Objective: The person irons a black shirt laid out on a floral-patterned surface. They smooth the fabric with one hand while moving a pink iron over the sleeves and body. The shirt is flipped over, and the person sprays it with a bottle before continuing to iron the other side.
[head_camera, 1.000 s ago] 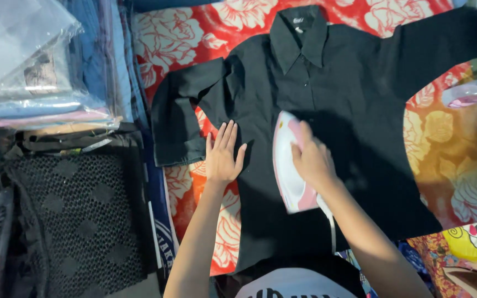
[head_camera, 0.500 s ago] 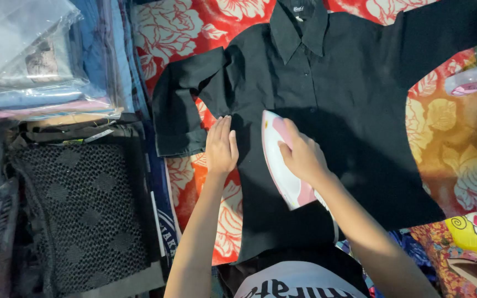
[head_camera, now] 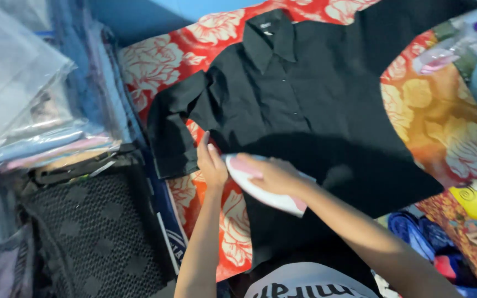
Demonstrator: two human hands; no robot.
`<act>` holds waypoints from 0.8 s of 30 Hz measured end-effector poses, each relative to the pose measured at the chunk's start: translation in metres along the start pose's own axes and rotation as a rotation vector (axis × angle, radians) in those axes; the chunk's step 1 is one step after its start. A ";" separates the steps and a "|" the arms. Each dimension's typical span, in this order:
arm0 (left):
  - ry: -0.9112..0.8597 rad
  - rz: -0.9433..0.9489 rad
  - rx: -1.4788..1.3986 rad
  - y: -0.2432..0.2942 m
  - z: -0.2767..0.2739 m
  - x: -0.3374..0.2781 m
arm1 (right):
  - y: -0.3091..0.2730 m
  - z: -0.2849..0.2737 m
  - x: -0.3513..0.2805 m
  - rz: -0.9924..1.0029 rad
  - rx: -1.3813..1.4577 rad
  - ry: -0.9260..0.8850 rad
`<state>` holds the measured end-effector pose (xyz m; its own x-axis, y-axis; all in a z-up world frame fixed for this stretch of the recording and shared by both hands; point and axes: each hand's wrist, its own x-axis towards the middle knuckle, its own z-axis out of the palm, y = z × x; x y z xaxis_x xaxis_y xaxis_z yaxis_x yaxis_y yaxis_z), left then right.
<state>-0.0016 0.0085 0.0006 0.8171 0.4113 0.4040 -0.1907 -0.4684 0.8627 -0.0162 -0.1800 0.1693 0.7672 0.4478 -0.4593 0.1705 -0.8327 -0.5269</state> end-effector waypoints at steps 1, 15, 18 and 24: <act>0.007 -0.017 -0.004 -0.002 0.001 0.000 | 0.002 0.005 -0.008 -0.041 0.014 -0.058; -0.070 0.116 0.068 0.007 -0.003 0.004 | 0.168 -0.044 -0.175 0.448 0.204 0.413; -0.061 0.134 0.104 0.010 -0.002 0.003 | 0.263 -0.032 -0.165 0.685 0.026 0.546; -0.075 0.092 0.458 0.065 0.043 -0.049 | 0.287 -0.070 -0.100 0.646 -0.058 0.654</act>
<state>-0.0308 -0.0760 0.0233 0.8481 0.3023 0.4352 -0.0185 -0.8040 0.5944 -0.0007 -0.4867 0.1144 0.9178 -0.3689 -0.1467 -0.3957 -0.8795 -0.2642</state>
